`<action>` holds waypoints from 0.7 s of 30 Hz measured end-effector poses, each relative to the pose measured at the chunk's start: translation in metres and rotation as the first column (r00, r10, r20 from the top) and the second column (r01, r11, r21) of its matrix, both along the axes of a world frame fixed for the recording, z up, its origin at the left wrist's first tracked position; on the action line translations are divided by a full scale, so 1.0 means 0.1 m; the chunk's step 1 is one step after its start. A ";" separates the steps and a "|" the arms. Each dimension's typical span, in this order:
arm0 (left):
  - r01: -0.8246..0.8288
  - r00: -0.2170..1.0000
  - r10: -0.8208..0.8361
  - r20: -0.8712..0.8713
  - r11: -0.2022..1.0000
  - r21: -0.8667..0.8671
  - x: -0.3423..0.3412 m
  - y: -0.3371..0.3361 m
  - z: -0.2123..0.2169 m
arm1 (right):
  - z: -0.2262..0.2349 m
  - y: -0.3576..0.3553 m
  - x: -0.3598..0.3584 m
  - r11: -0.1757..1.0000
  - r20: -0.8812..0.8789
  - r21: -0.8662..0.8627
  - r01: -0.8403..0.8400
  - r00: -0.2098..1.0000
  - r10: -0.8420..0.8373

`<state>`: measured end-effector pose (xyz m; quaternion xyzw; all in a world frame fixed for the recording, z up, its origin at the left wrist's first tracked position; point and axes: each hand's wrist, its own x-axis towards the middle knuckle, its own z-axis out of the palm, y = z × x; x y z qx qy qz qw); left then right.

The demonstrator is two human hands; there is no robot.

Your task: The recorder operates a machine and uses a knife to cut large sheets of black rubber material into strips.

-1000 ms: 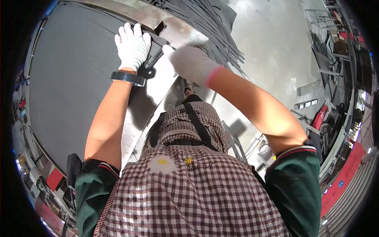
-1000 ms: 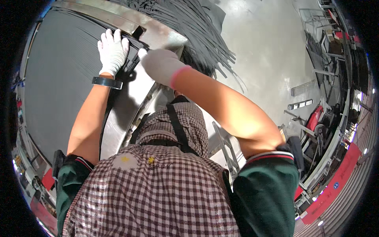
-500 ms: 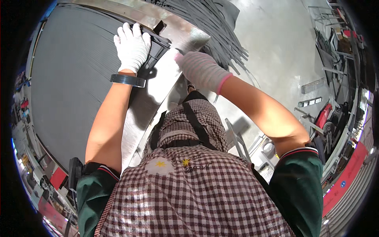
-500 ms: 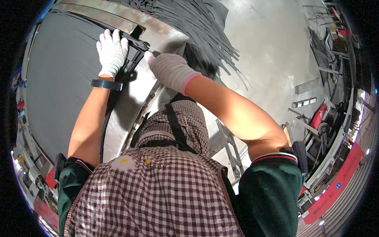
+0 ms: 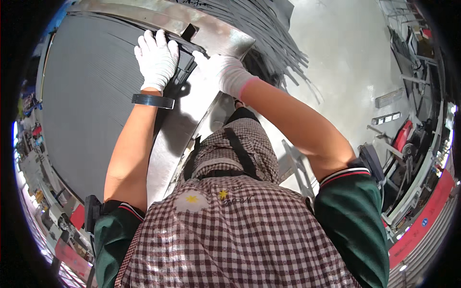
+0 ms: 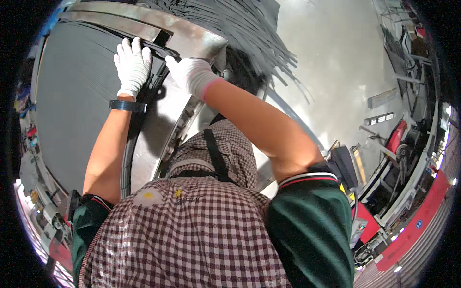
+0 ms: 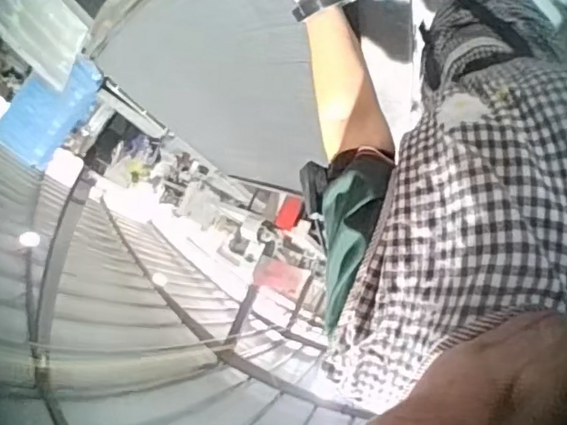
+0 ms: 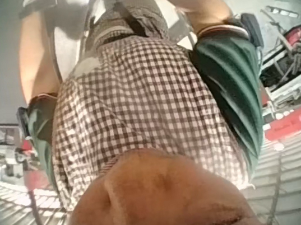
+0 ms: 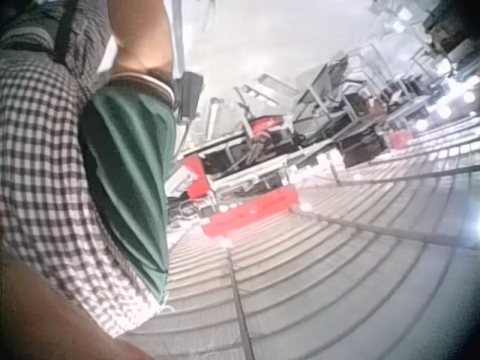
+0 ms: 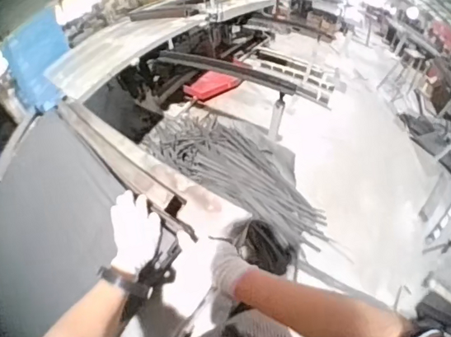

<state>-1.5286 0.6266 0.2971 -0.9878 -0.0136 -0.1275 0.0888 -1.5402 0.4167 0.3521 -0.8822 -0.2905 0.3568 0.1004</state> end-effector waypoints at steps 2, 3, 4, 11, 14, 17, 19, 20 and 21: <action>0.012 1.000 -0.012 -0.003 1.000 0.011 -0.05 0.06 -0.05 | -0.48 0.00 -0.06 0.923 0.174 0.383 0.044 0.978 -0.119; -0.003 1.000 0.003 -0.004 1.000 0.012 -0.08 0.08 -0.08 | -0.49 -0.05 -0.15 0.924 0.169 0.381 0.026 0.981 -0.097; -0.003 1.000 0.003 -0.006 1.000 0.015 -0.10 0.07 -0.07 | -0.53 -0.17 -0.25 0.923 0.167 0.383 0.027 0.981 -0.098; 0.065 0.995 -0.068 0.075 0.997 0.047 -0.05 0.05 -0.08 | -0.30 -0.19 -0.18 0.940 -0.020 0.259 0.223 0.974 -0.226; 0.081 0.991 -0.084 0.104 0.996 0.030 -0.05 0.09 -0.16 | -0.78 -0.55 -0.45 0.985 0.152 0.171 0.014 0.988 -0.041; 0.046 0.998 -0.045 0.052 0.999 -0.015 -0.10 0.02 0.02 | -0.26 -1.23 -0.98 0.944 0.049 0.202 0.261 0.960 -0.276; 0.040 0.998 -0.038 0.055 0.999 -0.035 -0.13 0.02 0.05 | -0.08 -1.34 -1.02 0.916 -0.070 0.148 0.372 0.928 -0.365; 0.011 0.998 -0.009 0.059 0.999 -0.047 -0.15 0.03 0.03 | -0.06 -1.33 -0.99 0.885 -0.046 0.237 0.400 0.915 -0.401; 0.000 0.999 0.003 0.046 0.998 -0.061 -0.14 0.02 0.09 | 0.07 -1.12 -0.85 0.812 -0.015 0.388 0.436 0.884 -0.468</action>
